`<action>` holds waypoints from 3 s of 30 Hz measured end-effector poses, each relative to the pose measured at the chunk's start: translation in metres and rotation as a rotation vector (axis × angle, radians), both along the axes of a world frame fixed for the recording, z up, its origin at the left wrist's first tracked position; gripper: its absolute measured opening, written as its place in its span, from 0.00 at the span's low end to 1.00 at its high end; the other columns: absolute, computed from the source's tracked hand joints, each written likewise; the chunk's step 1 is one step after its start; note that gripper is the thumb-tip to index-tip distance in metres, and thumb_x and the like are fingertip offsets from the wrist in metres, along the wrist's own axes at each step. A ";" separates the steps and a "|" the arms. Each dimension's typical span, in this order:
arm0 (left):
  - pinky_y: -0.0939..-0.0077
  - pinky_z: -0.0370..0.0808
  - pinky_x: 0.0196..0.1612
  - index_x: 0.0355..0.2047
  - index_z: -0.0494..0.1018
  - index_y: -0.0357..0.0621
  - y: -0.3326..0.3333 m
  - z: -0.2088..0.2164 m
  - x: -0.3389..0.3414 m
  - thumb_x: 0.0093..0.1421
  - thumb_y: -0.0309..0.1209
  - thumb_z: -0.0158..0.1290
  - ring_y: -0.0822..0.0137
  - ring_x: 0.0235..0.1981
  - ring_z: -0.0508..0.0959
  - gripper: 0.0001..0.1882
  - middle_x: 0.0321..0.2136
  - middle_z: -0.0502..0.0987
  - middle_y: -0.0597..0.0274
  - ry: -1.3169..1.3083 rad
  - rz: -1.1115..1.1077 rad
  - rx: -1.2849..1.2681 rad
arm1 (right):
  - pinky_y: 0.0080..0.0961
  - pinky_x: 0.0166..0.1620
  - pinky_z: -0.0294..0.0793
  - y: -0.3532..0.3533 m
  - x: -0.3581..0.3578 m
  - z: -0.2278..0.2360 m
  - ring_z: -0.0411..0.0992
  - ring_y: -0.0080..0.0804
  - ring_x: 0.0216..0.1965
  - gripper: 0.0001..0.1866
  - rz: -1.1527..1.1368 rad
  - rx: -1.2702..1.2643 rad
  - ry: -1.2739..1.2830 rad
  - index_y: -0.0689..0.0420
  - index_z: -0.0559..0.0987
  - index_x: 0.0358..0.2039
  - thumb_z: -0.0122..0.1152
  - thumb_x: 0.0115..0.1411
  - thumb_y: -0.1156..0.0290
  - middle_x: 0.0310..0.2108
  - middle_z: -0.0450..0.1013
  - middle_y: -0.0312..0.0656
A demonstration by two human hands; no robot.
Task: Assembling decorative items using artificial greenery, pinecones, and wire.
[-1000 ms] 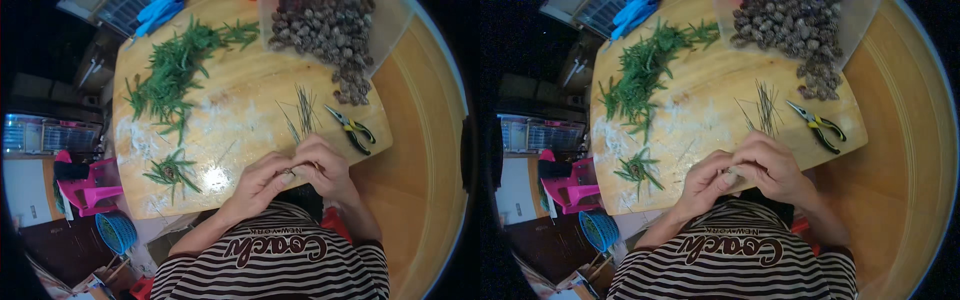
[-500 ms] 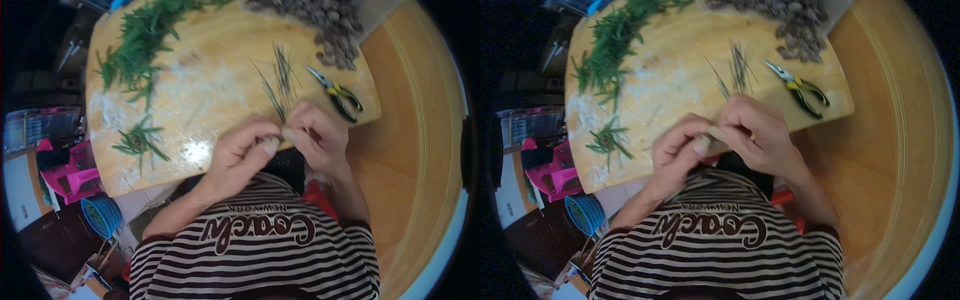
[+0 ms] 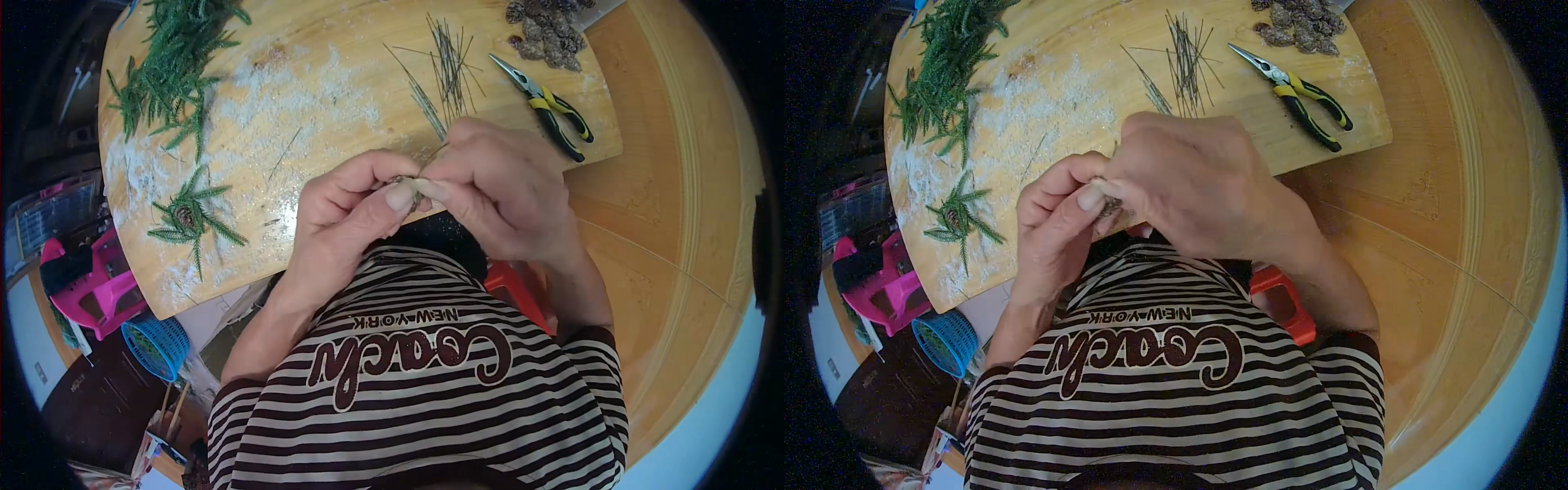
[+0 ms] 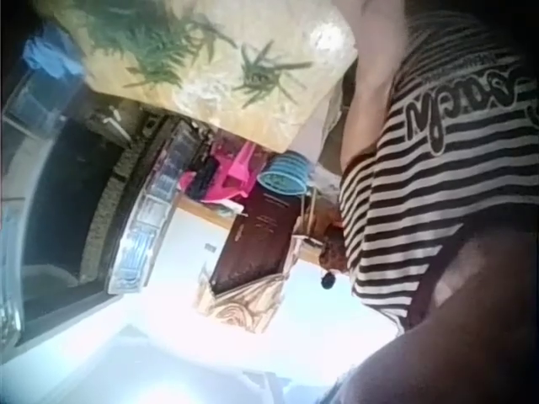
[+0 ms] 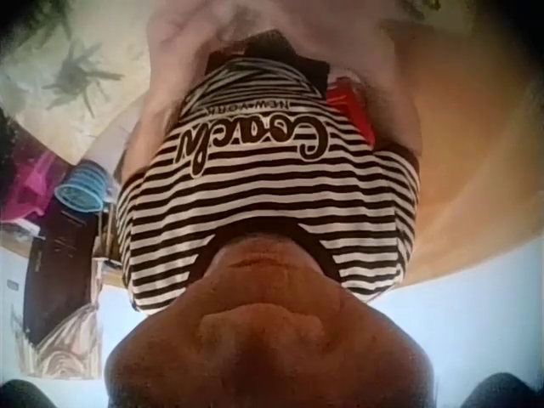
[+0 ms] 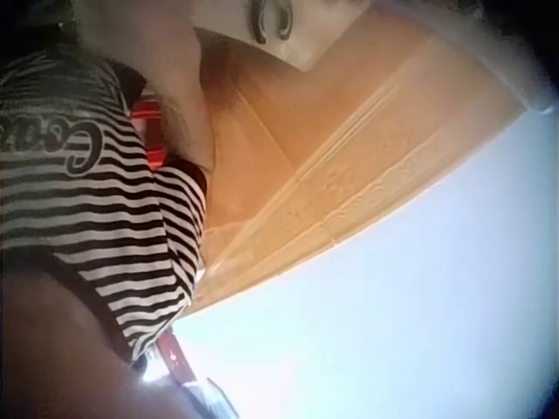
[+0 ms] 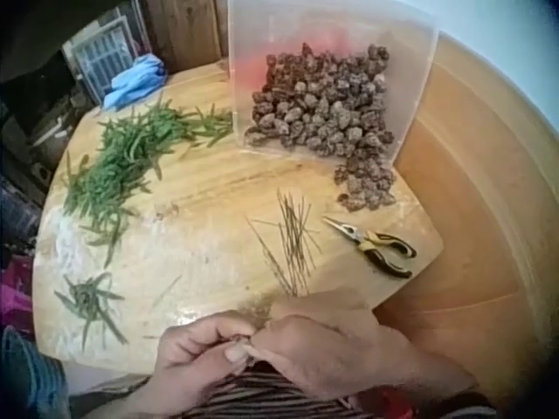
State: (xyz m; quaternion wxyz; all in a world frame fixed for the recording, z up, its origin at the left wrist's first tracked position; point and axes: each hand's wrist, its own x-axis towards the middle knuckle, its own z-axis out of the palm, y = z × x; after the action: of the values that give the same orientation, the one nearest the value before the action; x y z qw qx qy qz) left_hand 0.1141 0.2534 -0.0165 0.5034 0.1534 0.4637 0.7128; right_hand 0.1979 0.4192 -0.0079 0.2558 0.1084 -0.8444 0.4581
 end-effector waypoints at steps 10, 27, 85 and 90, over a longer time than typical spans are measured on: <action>0.87 0.63 0.24 0.42 0.70 0.32 -0.009 -0.010 -0.018 0.62 0.29 0.47 0.77 0.22 0.67 0.12 0.28 0.75 0.57 -0.334 -0.081 0.173 | 0.20 0.27 0.65 -0.004 -0.009 -0.009 0.69 0.29 0.25 0.07 0.159 -0.366 -0.114 0.65 0.78 0.31 0.59 0.50 0.83 0.24 0.71 0.43; 0.87 0.63 0.23 0.42 0.70 0.32 -0.010 -0.013 -0.014 0.62 0.25 0.47 0.77 0.20 0.67 0.11 0.26 0.76 0.54 -0.449 -0.041 0.047 | 0.22 0.27 0.62 -0.004 -0.012 -0.013 0.65 0.29 0.27 0.07 -0.007 0.092 0.065 0.59 0.79 0.30 0.61 0.47 0.78 0.28 0.69 0.38; 0.80 0.71 0.33 0.38 0.72 0.32 -0.019 0.000 -0.012 0.58 0.28 0.53 0.69 0.27 0.73 0.11 0.30 0.73 0.59 0.572 0.041 -0.003 | 0.32 0.28 0.66 -0.020 0.008 -0.006 0.67 0.45 0.25 0.04 -0.079 0.278 -0.056 0.63 0.71 0.29 0.56 0.52 0.79 0.25 0.67 0.46; 0.82 0.70 0.34 0.36 0.71 0.32 -0.021 -0.008 -0.030 0.61 0.31 0.51 0.74 0.26 0.72 0.11 0.28 0.72 0.66 -0.062 -0.471 0.076 | 0.34 0.30 0.68 -0.023 0.012 0.007 0.69 0.48 0.27 0.06 0.021 0.393 -0.059 0.62 0.73 0.32 0.56 0.53 0.77 0.28 0.69 0.46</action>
State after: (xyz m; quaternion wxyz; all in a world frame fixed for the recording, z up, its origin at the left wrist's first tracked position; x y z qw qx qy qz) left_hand 0.0843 0.2326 -0.0246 0.6634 0.2542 0.3723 0.5972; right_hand 0.2101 0.3965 -0.0005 0.2002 0.1515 -0.9235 0.2899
